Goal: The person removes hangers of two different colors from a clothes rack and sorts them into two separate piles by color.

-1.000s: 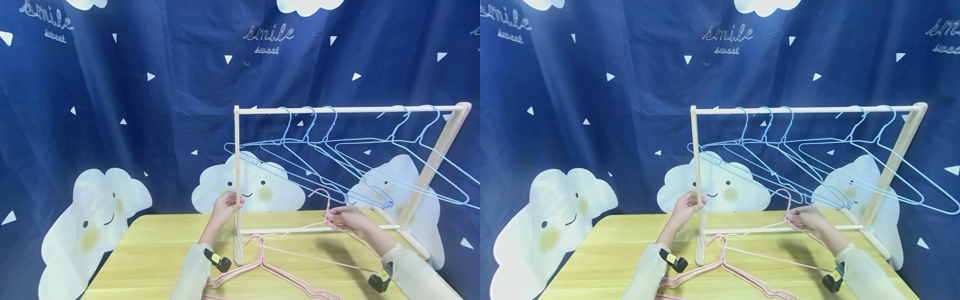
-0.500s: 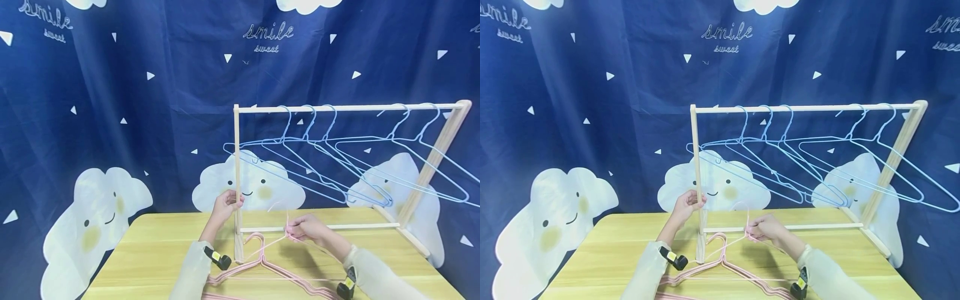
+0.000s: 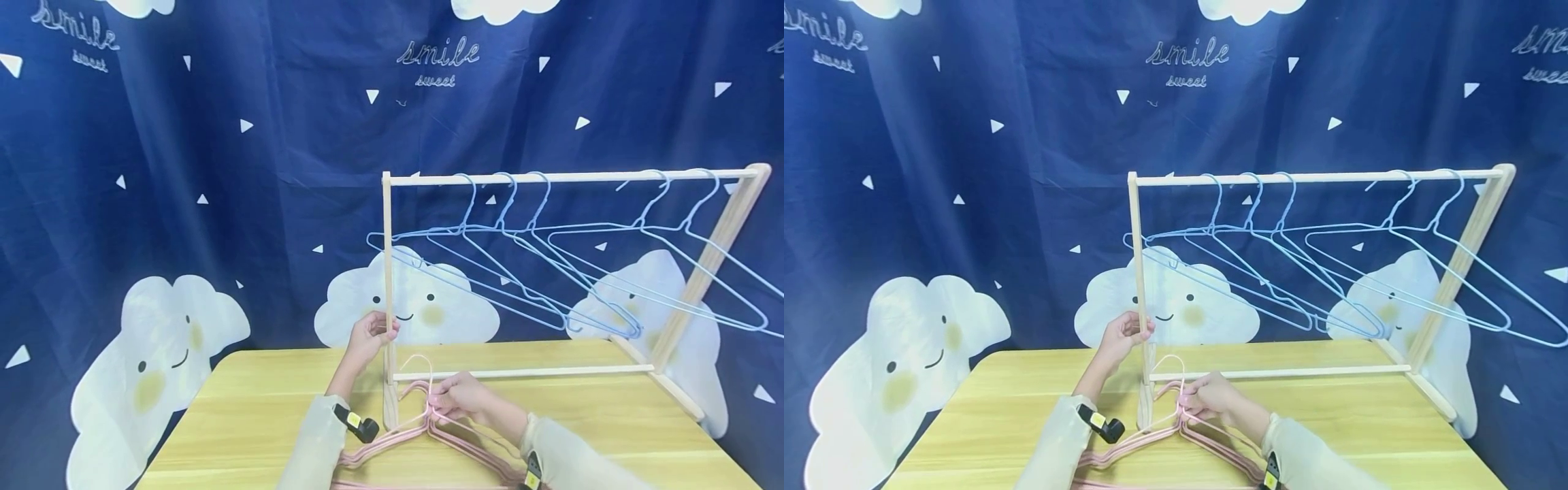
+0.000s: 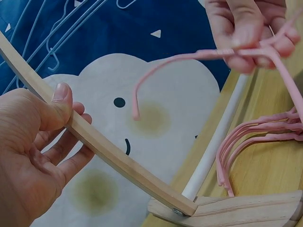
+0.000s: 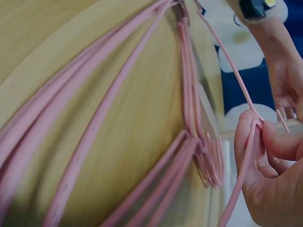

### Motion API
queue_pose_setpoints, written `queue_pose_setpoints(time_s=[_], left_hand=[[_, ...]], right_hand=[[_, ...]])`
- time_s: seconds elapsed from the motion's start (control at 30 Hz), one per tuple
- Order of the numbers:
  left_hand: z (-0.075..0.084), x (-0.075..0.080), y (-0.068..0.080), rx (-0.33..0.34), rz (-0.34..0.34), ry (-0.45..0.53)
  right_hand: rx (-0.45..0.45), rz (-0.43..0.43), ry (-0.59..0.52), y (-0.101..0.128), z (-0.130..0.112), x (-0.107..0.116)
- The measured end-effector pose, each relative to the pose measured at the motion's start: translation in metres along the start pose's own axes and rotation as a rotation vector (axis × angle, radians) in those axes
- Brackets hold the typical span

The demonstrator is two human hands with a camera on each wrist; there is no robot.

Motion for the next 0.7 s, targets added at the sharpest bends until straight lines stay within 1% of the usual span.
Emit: queue_pose_setpoints(time_s=[0.13,0.2,0.37,0.5,0.6,0.7], left_hand=[[0.001,-0.001,0.0,0.009,0.001,0.028],[0.0,0.0,0.0,0.016,0.004,0.032],[-0.001,0.0,-0.001,0.009,0.015,0.021],[-0.002,0.0,-0.001,0.009,0.02,0.019],[-0.003,-0.001,-0.002,0.025,0.03,0.014],[-0.003,-0.001,-0.002,0.025,0.03,0.01]], right_hand=[[-0.009,0.04,0.017,-0.001,0.004,-0.007],[-0.003,0.075,0.052,-0.002,0.006,-0.008],[0.019,0.174,0.227,-0.003,0.008,-0.008],[0.024,0.211,0.337,-0.002,0.012,-0.008],[0.02,0.218,0.358,-0.001,0.015,-0.008],[0.017,0.219,0.356,-0.001,0.016,-0.009]])
Point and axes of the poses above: each hand's wrist, its own y-axis away from the middle knuckle, its own x-axis out of the back of the hand, z = x × y, the point moved 5 cm from there along -y, towards the middle knuckle, and after that the axes turned 2 degrees about y, right-handed, at the moved point
